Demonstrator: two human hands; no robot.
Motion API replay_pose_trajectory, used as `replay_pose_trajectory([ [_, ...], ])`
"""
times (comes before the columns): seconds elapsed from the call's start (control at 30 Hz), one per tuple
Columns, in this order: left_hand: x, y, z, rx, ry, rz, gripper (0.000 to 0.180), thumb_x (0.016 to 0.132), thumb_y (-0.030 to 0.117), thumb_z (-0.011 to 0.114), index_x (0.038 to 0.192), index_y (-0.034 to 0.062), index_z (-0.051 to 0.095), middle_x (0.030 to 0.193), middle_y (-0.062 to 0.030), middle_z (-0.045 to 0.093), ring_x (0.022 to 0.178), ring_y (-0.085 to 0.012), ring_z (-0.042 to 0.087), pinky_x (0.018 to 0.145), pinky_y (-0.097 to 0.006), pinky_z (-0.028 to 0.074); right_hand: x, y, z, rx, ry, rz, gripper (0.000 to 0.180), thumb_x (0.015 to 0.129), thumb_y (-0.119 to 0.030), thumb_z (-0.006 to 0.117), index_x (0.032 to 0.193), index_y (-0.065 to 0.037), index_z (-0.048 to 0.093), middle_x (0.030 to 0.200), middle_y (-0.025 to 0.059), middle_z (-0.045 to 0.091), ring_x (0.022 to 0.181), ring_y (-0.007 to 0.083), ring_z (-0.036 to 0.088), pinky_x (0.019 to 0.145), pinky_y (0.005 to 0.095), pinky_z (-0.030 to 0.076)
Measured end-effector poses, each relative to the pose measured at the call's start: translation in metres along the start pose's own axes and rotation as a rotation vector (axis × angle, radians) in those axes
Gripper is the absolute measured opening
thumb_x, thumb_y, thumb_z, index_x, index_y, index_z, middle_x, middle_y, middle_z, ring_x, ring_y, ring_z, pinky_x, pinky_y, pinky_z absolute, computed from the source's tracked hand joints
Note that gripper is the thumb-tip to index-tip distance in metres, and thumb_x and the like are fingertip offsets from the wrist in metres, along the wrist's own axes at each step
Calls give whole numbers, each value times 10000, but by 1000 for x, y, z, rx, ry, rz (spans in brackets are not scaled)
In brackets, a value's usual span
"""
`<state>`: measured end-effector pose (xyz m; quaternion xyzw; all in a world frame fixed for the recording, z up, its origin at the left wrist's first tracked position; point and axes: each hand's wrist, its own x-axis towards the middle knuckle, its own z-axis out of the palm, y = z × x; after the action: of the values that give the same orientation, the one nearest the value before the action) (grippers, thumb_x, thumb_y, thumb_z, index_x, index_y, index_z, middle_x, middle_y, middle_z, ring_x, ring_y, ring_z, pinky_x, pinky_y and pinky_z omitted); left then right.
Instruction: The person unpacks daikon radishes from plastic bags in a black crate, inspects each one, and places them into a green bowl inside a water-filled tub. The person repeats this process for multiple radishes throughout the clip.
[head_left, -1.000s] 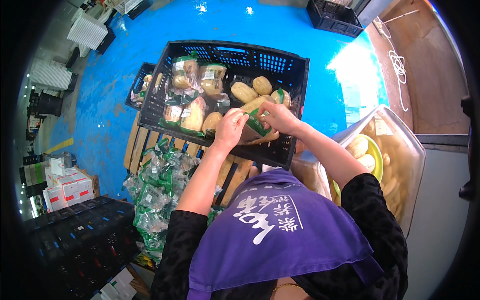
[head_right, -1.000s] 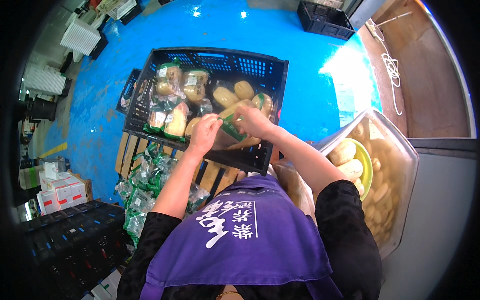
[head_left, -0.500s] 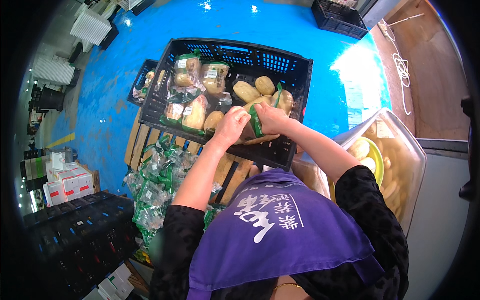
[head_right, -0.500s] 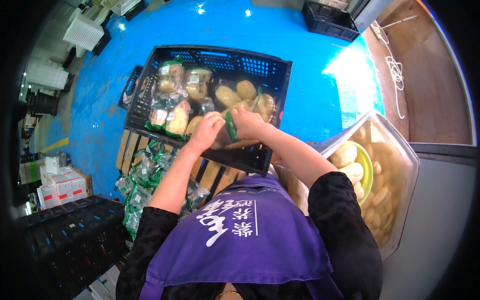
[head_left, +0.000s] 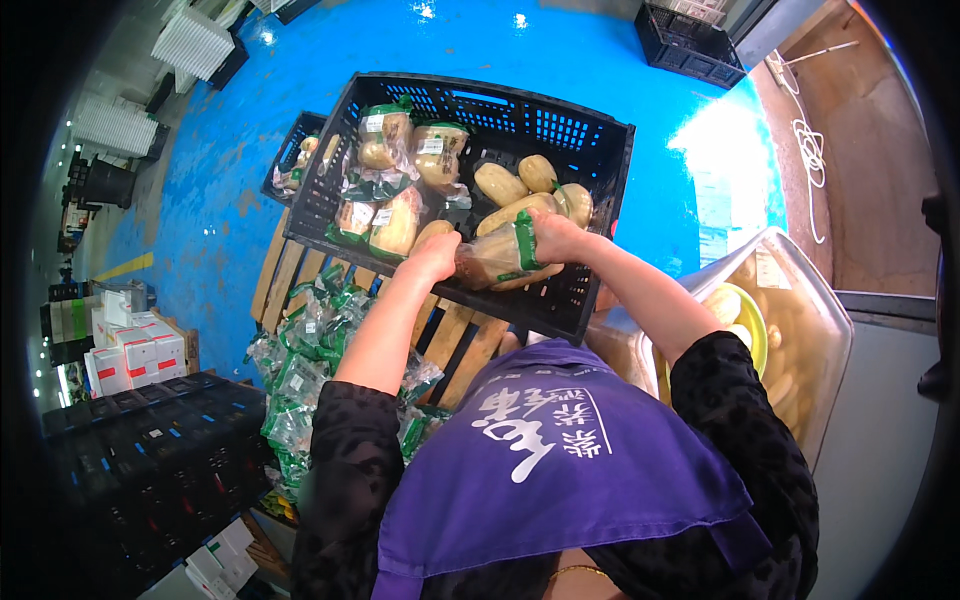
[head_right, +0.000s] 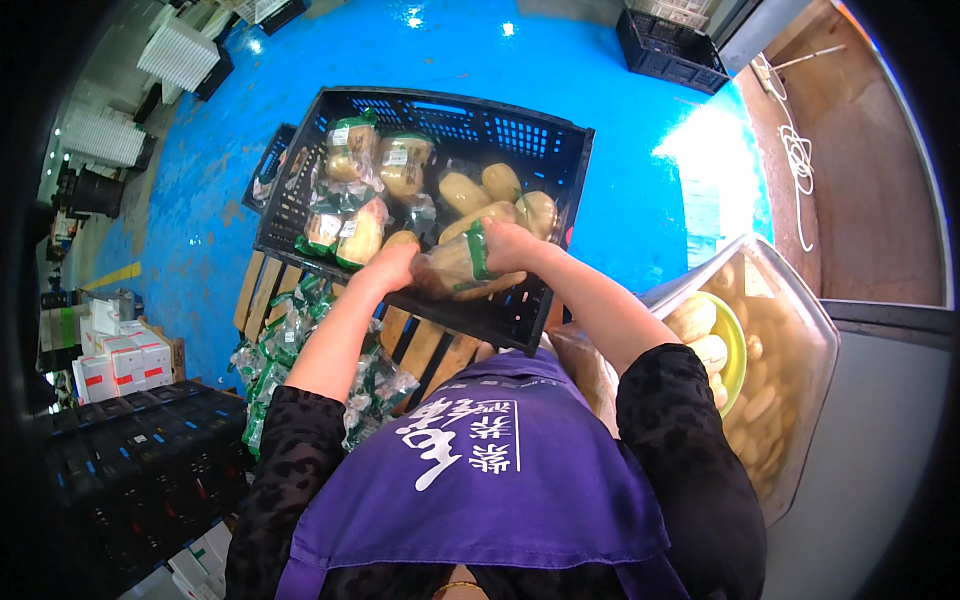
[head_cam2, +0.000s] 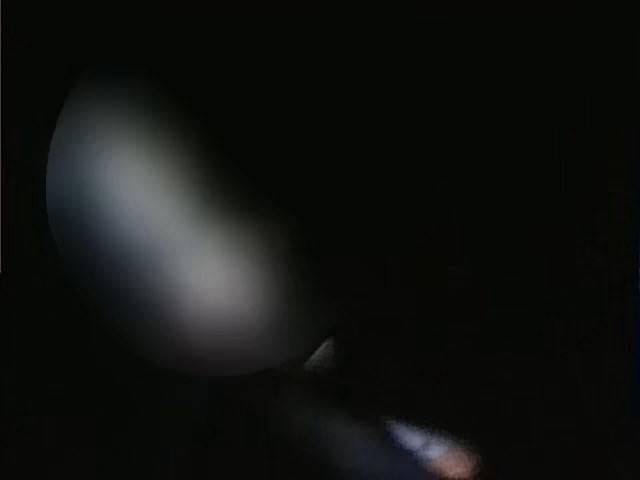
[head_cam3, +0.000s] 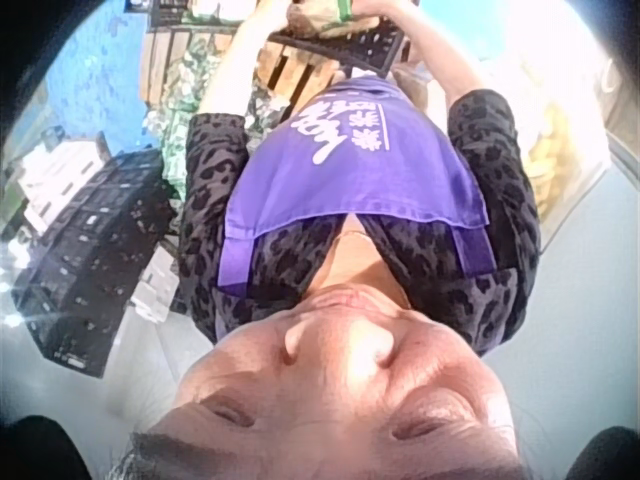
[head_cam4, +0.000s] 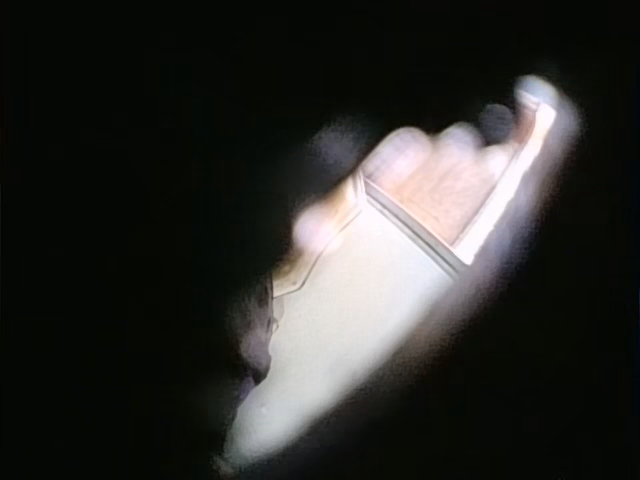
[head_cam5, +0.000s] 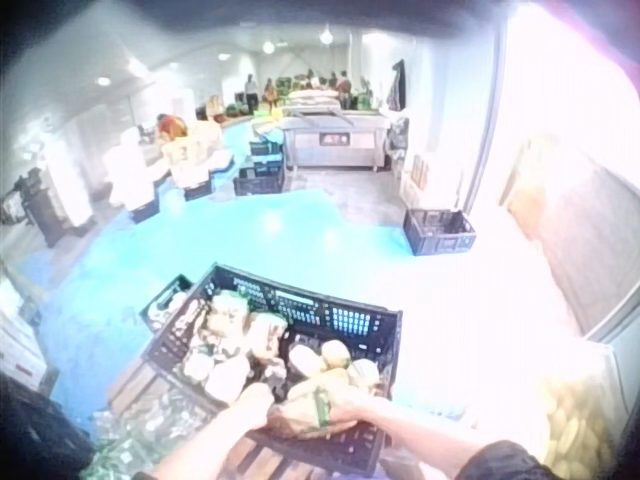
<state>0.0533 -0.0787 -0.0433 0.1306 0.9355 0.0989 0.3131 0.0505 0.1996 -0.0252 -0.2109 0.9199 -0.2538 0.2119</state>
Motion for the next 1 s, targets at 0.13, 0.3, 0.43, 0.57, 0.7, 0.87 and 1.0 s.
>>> replay_pose_trajectory([
  [0.13,-32,10,-43,-93,151,31,300,809,-24,565,1078,80,647,1044,-226,685,1046,-425,637,856,-472,510,-5,1,-24,175,30,34,514,721,-276,740,1089,66,630,1024,301,681,994,440,666,876,457,529],
  [0.3,-74,-34,-103,-21,309,-169,166,850,58,578,994,79,656,1006,-206,700,975,-423,655,795,-500,512,-17,2,-75,779,102,95,712,687,-270,876,1267,40,604,1152,146,680,1060,217,658,917,359,533],
  [0.43,-138,-93,-138,-39,632,-288,113,884,88,590,977,36,627,1003,-244,679,951,-449,643,773,-503,499,-38,6,-104,1165,177,106,736,757,-161,843,1376,21,489,1227,119,615,1127,222,615,998,376,513],
  [0.57,-235,-249,-89,-213,929,-405,313,835,268,747,949,-14,674,893,-211,706,831,-362,687,734,-443,521,-45,-5,-99,1376,189,135,692,802,-173,813,1388,5,491,1266,133,612,1151,240,615,969,413,536],
  [0.7,-385,-384,36,-566,685,-731,204,887,213,663,912,11,670,796,-104,674,678,-206,603,591,-372,463,-51,-17,-74,1598,78,103,682,846,-248,775,1425,-56,472,1316,110,589,1189,242,596,990,470,525],
  [0.87,-496,-387,186,-1144,731,-1669,736,746,275,839,1332,-20,505,1256,-169,644,1111,-308,625,922,-564,491,-64,-30,-42,1801,2,157,702,883,-425,721,1446,-99,456,1371,117,569,1280,281,548,1010,496,510],
  [1.0,-462,-312,171,-334,447,-1799,994,665,443,878,1469,161,366,1485,-263,422,1330,-463,463,1070,-586,419,-66,-30,-28,1880,-1,210,667,894,-466,713,1433,-149,479,1385,92,574,1272,272,556,992,507,521],
])
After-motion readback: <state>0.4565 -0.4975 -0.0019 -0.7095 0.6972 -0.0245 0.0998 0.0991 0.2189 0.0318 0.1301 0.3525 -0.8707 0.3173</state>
